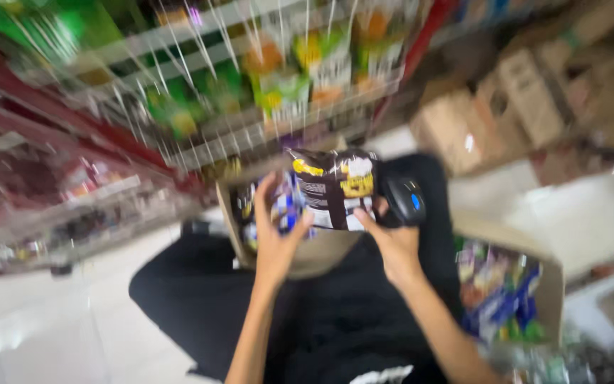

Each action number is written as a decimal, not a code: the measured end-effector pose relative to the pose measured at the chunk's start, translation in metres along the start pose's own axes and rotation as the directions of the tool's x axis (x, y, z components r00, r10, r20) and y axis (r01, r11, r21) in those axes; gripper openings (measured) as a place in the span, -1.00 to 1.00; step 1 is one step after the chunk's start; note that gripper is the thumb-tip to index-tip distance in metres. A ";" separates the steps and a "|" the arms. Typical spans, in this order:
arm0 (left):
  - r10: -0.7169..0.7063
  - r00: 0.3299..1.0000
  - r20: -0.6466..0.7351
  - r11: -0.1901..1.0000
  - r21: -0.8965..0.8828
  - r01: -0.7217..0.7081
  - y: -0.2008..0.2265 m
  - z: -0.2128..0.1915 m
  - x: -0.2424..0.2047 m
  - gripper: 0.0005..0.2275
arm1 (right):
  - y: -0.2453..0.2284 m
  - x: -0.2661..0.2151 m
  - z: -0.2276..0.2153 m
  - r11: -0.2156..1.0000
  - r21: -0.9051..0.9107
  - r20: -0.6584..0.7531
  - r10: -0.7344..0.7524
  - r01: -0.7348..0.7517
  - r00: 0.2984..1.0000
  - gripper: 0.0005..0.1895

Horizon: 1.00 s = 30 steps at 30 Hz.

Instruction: The person scans snacks with a handheld barcode scanner and places them onto the shelves from a cardboard box.

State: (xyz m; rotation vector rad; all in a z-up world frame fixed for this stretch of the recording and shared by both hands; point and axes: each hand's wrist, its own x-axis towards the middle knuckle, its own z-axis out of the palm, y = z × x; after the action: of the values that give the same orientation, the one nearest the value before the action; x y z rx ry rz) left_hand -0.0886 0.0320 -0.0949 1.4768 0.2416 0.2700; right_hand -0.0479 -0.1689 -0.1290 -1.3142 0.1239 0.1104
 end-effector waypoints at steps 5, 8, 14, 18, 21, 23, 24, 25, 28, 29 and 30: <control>0.094 0.952 0.292 0.990 0.069 -0.119 0.091 0.034 0.009 -0.22 | -0.055 0.011 0.043 0.894 -0.044 -0.172 -0.447 0.447 0.878 -0.62; 0.275 0.900 0.339 0.961 -0.128 -0.245 0.137 0.062 0.043 -0.15 | -0.094 0.030 0.069 0.794 -0.169 -0.145 -0.606 0.584 0.782 -0.62; 0.514 0.836 0.191 0.856 -0.060 -0.513 0.238 0.102 0.129 -0.52 | -0.191 0.079 0.075 0.509 -0.354 0.171 -0.790 0.785 0.589 -0.58; 0.820 0.554 0.144 0.534 0.158 -0.831 0.332 0.105 0.194 -0.67 | -0.242 0.107 0.075 0.526 0.309 0.022 -0.837 0.792 0.547 -0.81; 0.922 0.375 0.095 0.369 0.080 -0.926 0.413 0.101 0.254 -0.64 | -0.281 0.131 0.063 0.538 0.285 -0.039 -0.820 0.793 0.571 -0.91; 0.969 0.230 0.092 0.200 0.255 -0.946 0.462 0.102 0.302 -0.65 | -0.306 0.147 0.065 0.606 0.202 -0.015 -0.783 0.769 0.622 -0.78; 0.974 0.207 0.095 0.178 0.248 -0.952 0.478 0.102 0.326 -0.65 | -0.322 0.159 0.068 0.591 0.108 0.061 -0.806 0.799 0.588 -0.73; 0.958 0.279 0.074 0.236 0.351 -0.906 0.491 0.102 0.351 -0.57 | -0.338 0.172 0.071 0.565 0.013 0.138 -0.818 0.825 0.558 -0.66; 0.946 0.312 0.094 0.243 0.432 -0.868 0.506 0.101 0.418 -0.41 | -0.379 0.215 0.097 0.520 -0.210 0.148 -0.820 0.828 0.553 -0.42; 0.948 0.289 0.135 0.209 0.423 -0.882 0.507 0.102 0.439 -0.33 | -0.392 0.231 0.102 0.242 -0.312 0.215 -0.924 0.919 0.316 -0.32; 0.949 0.284 0.135 0.204 0.421 -0.884 0.505 0.103 0.457 -0.33 | -0.401 0.246 0.106 0.237 -0.311 0.214 -0.926 0.920 0.311 -0.32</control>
State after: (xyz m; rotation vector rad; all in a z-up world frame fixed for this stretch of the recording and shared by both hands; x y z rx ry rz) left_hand 0.3616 0.1204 0.4190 1.8969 -0.6022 1.4410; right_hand 0.2584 -0.1638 0.2435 -1.5871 -0.7553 -0.9922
